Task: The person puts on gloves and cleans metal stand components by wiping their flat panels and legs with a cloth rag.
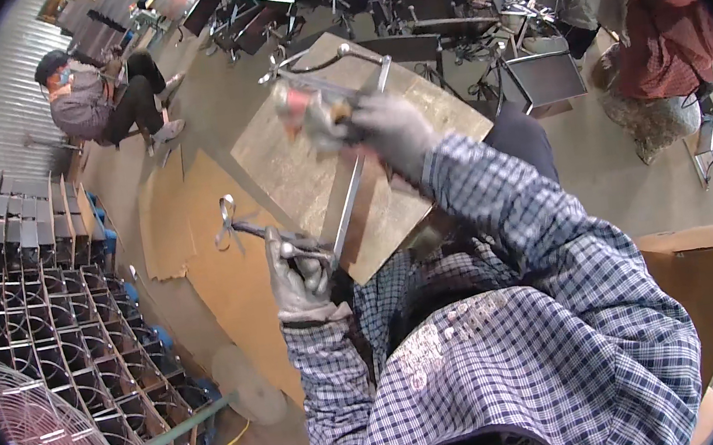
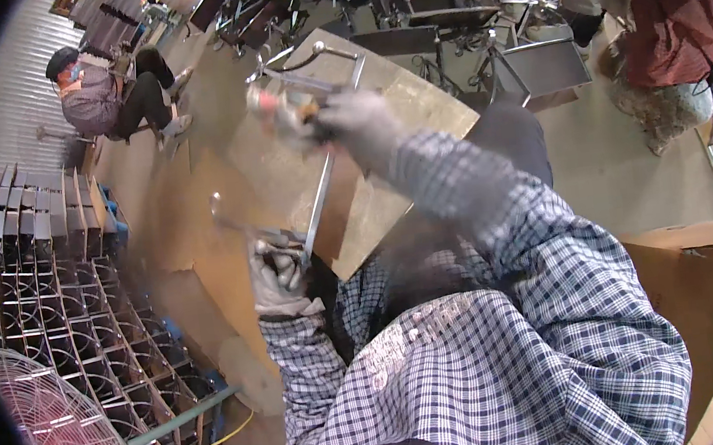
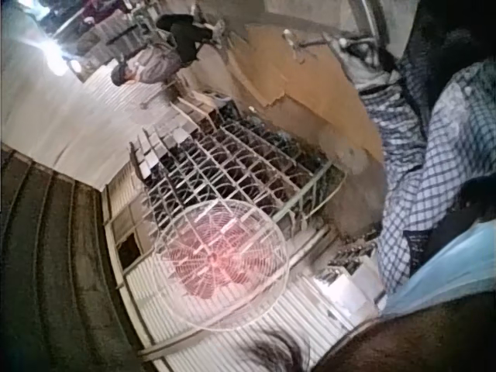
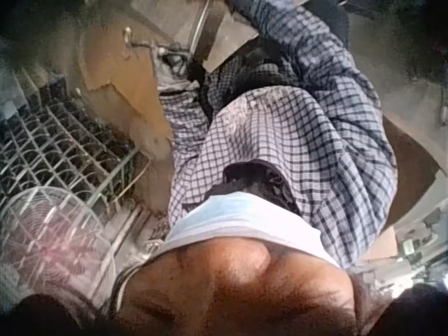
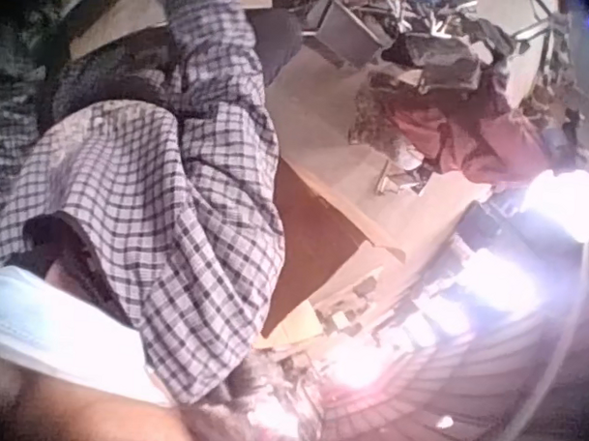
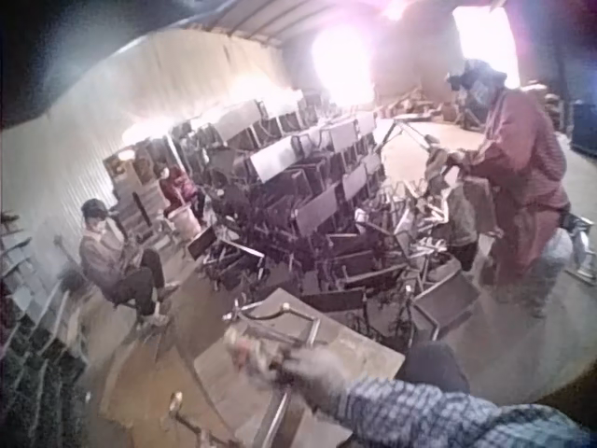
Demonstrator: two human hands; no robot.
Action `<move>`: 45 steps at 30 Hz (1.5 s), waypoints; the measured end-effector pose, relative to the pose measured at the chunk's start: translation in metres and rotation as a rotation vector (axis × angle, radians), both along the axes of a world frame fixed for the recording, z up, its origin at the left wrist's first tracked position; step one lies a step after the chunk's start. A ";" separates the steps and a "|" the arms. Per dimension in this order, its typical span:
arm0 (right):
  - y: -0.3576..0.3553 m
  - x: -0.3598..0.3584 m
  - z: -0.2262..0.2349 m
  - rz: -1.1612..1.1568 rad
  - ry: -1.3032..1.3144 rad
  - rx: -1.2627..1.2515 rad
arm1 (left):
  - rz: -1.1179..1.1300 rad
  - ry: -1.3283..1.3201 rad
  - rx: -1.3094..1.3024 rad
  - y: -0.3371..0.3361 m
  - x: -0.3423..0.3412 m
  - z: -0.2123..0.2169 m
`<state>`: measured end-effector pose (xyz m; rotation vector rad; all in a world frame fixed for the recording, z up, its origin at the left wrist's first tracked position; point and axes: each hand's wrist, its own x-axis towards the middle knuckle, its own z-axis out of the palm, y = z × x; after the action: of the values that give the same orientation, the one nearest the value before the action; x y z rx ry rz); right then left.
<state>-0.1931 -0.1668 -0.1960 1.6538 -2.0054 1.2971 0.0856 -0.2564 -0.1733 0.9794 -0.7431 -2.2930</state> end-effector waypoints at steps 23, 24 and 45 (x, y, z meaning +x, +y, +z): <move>-0.028 0.025 0.015 0.061 -0.181 -0.031 | 0.240 -0.415 -0.776 -0.030 -0.036 0.025; -0.025 0.056 0.016 0.079 -0.125 -0.152 | 0.247 -0.416 -0.775 -0.038 -0.034 0.018; -0.072 -0.030 0.018 -0.087 -0.472 0.158 | 0.168 -0.453 -0.695 0.030 -0.033 0.023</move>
<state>-0.2226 -0.2386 -0.1780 1.3948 -2.4690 1.6549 0.0521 -0.2260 -0.1499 1.1523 -1.4505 -1.4858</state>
